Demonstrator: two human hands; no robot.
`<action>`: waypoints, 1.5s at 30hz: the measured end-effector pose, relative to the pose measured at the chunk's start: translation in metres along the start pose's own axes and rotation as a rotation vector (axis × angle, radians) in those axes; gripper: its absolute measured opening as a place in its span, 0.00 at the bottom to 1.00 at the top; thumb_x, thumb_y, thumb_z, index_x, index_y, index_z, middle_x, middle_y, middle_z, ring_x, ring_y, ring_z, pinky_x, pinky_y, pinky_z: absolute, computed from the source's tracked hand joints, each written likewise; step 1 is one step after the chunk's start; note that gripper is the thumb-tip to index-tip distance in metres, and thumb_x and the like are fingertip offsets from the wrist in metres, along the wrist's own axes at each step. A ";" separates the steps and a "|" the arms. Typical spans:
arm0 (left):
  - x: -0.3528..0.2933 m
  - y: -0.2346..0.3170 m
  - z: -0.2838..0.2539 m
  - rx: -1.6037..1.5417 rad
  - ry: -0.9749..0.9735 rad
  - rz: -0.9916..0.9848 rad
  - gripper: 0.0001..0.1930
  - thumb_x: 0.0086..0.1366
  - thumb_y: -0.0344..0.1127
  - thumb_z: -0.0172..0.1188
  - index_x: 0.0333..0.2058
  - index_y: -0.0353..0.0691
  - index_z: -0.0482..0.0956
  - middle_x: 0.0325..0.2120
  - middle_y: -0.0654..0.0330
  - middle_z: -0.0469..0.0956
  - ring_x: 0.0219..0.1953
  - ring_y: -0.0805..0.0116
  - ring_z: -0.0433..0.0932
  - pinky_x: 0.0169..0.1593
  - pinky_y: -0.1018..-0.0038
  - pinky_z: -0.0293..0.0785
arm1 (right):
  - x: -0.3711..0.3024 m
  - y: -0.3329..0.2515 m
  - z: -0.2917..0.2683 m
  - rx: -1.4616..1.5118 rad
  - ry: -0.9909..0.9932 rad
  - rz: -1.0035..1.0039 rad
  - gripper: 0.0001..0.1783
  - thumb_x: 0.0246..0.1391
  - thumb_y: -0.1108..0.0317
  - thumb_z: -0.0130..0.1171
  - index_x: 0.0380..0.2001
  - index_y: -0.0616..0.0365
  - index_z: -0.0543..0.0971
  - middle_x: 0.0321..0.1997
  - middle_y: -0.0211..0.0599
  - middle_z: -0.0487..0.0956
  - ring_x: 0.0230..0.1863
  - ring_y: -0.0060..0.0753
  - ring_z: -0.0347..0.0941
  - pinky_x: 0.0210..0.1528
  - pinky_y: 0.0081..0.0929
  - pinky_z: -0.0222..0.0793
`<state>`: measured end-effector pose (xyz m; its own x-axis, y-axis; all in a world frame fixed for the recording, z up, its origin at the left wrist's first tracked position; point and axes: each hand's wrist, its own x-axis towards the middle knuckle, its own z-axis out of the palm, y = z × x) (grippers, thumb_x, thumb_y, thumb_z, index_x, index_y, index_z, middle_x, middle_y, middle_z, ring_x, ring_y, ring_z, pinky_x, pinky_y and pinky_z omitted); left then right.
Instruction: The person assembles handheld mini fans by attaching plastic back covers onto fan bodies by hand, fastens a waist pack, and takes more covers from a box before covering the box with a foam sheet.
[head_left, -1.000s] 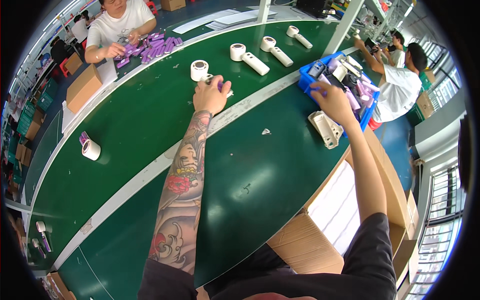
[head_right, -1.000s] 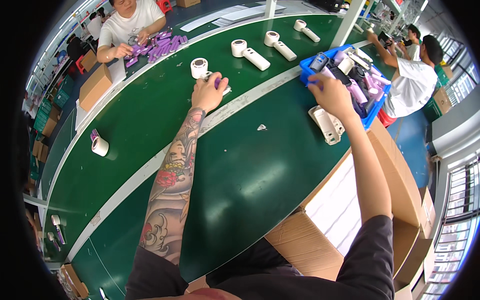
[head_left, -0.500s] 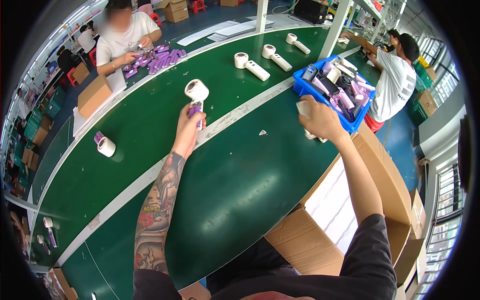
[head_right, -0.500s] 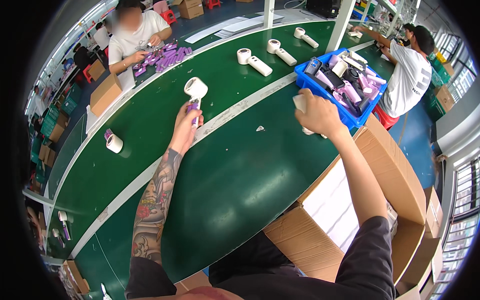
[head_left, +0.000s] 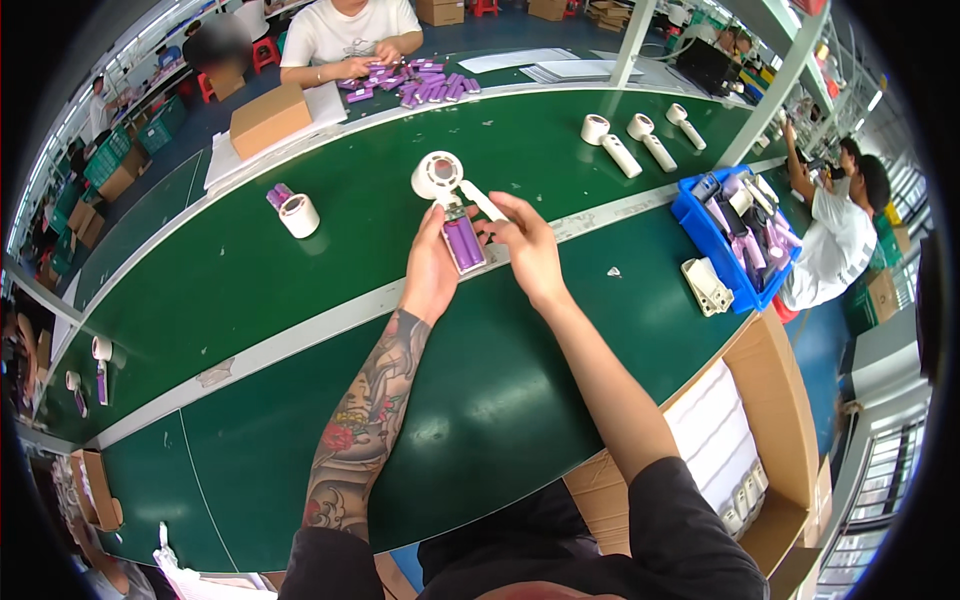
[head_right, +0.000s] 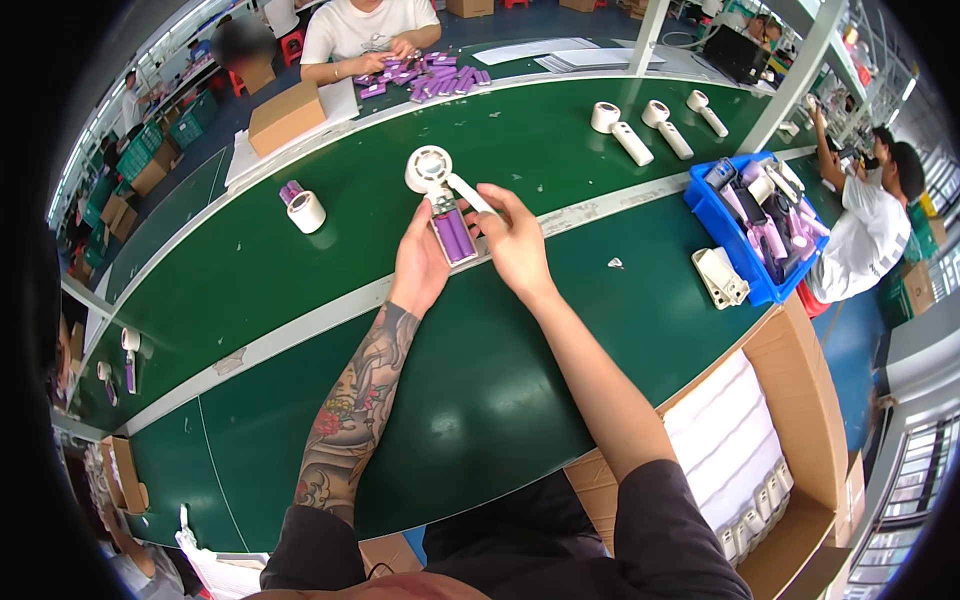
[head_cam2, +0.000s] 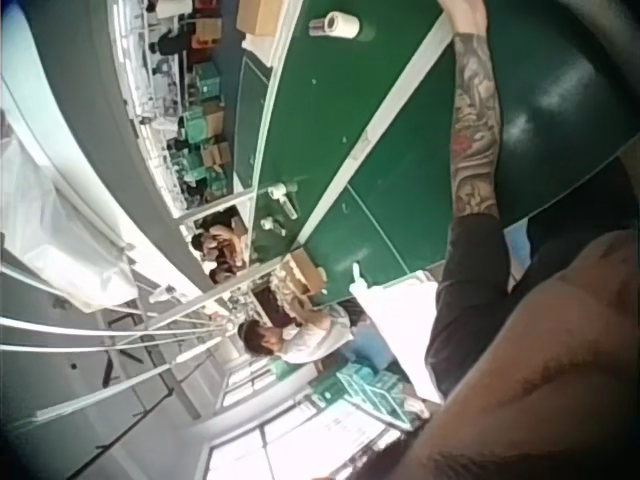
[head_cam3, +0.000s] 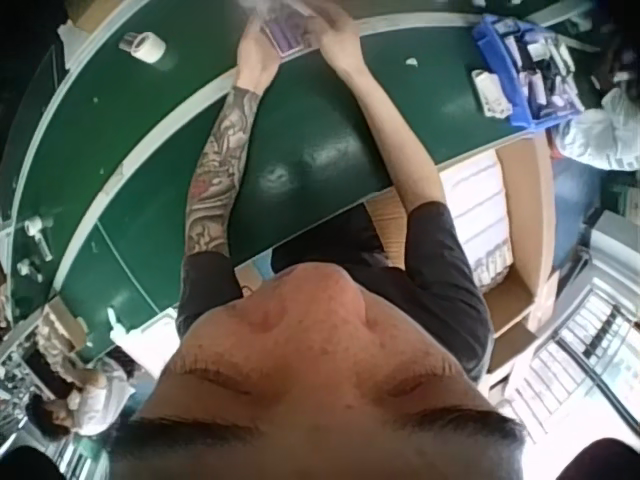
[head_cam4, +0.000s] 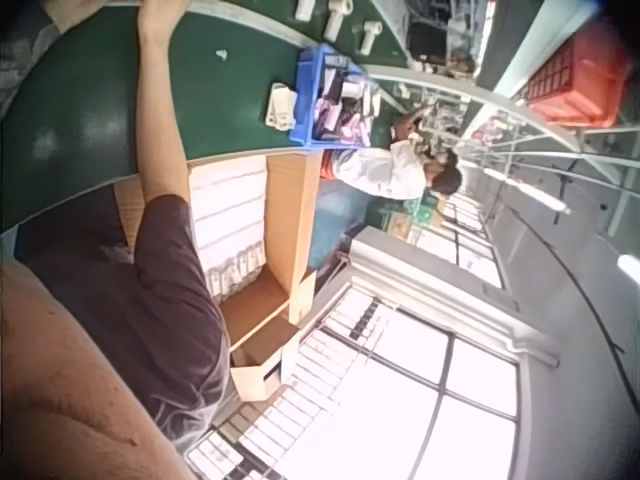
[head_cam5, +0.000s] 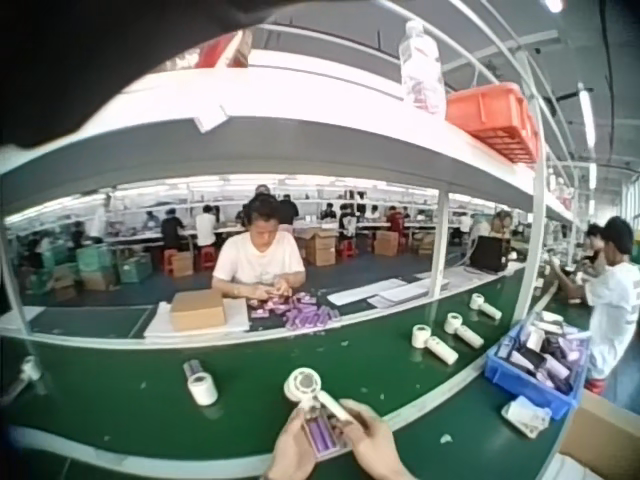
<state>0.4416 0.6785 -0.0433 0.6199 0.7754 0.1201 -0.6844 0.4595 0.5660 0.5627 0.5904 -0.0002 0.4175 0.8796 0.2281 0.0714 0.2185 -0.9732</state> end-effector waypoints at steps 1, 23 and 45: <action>0.002 -0.001 -0.004 -0.013 0.003 0.004 0.22 0.77 0.40 0.51 0.64 0.38 0.64 0.51 0.55 0.76 0.47 0.67 0.78 0.53 0.69 0.76 | -0.003 0.006 0.006 -0.012 -0.006 0.003 0.22 0.59 0.71 0.55 0.56 0.66 0.73 0.55 0.48 0.77 0.48 0.38 0.80 0.52 0.30 0.74; 0.003 -0.011 -0.010 0.530 -0.074 0.043 0.21 0.76 0.35 0.53 0.63 0.36 0.65 0.57 0.53 0.75 0.53 0.67 0.77 0.55 0.71 0.76 | -0.014 0.046 0.019 -0.452 0.105 -0.121 0.32 0.53 0.74 0.62 0.63 0.56 0.73 0.61 0.49 0.76 0.51 0.48 0.80 0.52 0.37 0.77; 0.002 -0.008 -0.010 1.067 0.176 0.461 0.22 0.68 0.36 0.62 0.58 0.36 0.71 0.41 0.54 0.77 0.41 0.64 0.77 0.50 0.72 0.74 | -0.004 0.037 -0.042 0.540 -0.365 0.410 0.23 0.64 0.67 0.56 0.58 0.71 0.73 0.41 0.45 0.84 0.42 0.39 0.81 0.45 0.28 0.76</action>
<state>0.4443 0.6812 -0.0557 0.2787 0.8613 0.4248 -0.1101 -0.4108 0.9051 0.6017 0.5776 -0.0385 -0.0165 0.9979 -0.0619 -0.5161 -0.0615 -0.8543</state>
